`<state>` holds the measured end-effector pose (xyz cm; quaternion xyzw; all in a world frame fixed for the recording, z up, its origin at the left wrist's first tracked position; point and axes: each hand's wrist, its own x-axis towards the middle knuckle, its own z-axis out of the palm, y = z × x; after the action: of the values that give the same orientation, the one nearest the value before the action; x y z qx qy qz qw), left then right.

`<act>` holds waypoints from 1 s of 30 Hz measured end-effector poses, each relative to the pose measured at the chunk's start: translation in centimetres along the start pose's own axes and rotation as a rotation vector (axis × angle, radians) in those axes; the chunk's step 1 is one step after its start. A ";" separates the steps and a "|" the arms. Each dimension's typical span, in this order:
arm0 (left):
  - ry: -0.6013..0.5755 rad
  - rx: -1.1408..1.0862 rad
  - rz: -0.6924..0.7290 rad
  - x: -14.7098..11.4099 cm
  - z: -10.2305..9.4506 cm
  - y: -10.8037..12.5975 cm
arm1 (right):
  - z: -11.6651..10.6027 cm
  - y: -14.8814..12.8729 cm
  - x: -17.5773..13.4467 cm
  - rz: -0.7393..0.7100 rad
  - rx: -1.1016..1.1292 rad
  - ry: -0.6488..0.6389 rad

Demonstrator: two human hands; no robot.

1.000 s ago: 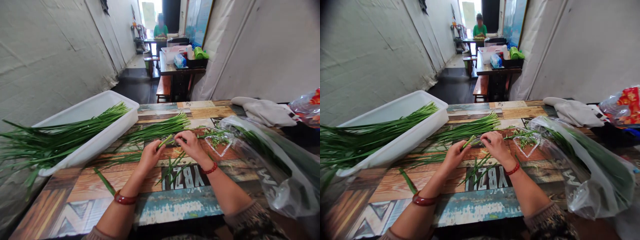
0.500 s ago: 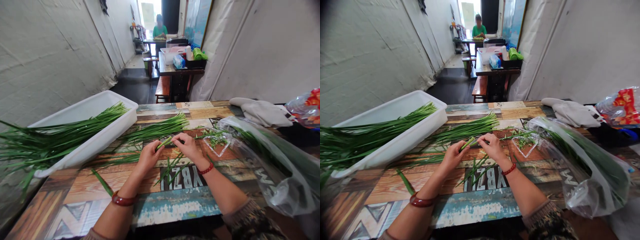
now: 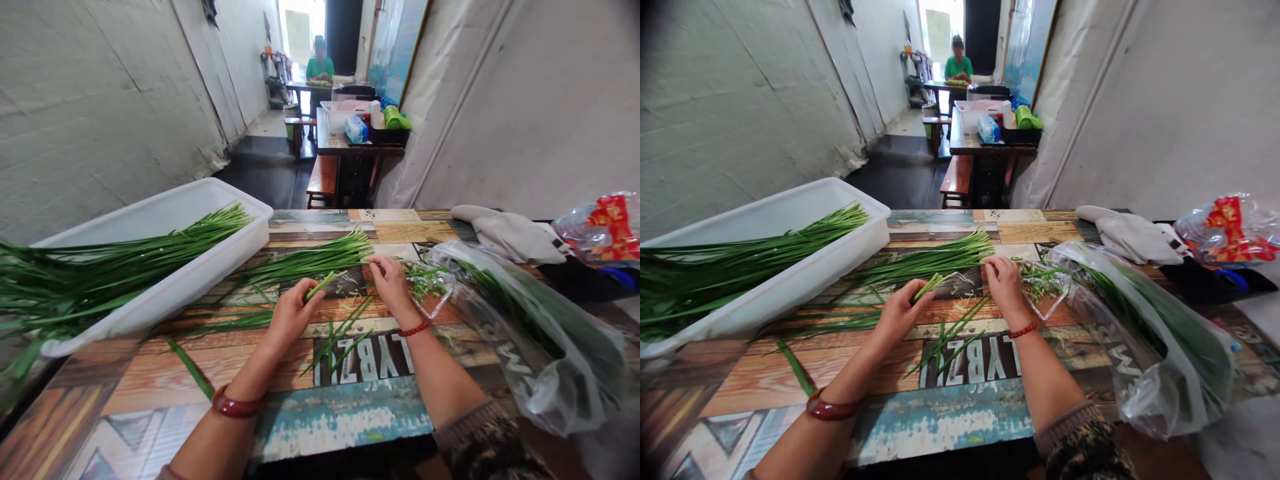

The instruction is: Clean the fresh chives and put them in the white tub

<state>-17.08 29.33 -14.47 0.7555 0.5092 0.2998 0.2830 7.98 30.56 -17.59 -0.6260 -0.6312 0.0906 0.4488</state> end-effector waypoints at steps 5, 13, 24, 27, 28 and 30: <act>0.016 -0.009 0.040 0.0 0.1 -0.2 | -0.3 -0.6 -0.4 -0.097 -0.369 -0.101; 0.181 -0.036 0.212 0.0 -0.4 0.4 | -0.6 -3.1 -1.0 -0.222 -0.288 -0.219; -0.051 0.145 0.182 -0.2 0.3 -0.2 | 1.6 -5.4 -2.6 -0.405 0.064 -0.220; -0.021 0.146 0.121 -0.1 0.2 -0.1 | 1.0 -4.4 -1.8 -0.227 0.184 -0.191; -0.005 0.137 0.107 -0.1 0.2 -0.1 | 0.7 -3.9 -1.5 -0.134 0.229 -0.167; 0.011 0.115 0.091 0.0 0.1 -0.2 | 0.2 -3.3 -1.0 0.045 0.311 -0.103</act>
<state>-17.11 29.38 -14.63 0.7912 0.4922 0.2870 0.2223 5.32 29.13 -15.96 -0.5575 -0.6175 0.2294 0.5052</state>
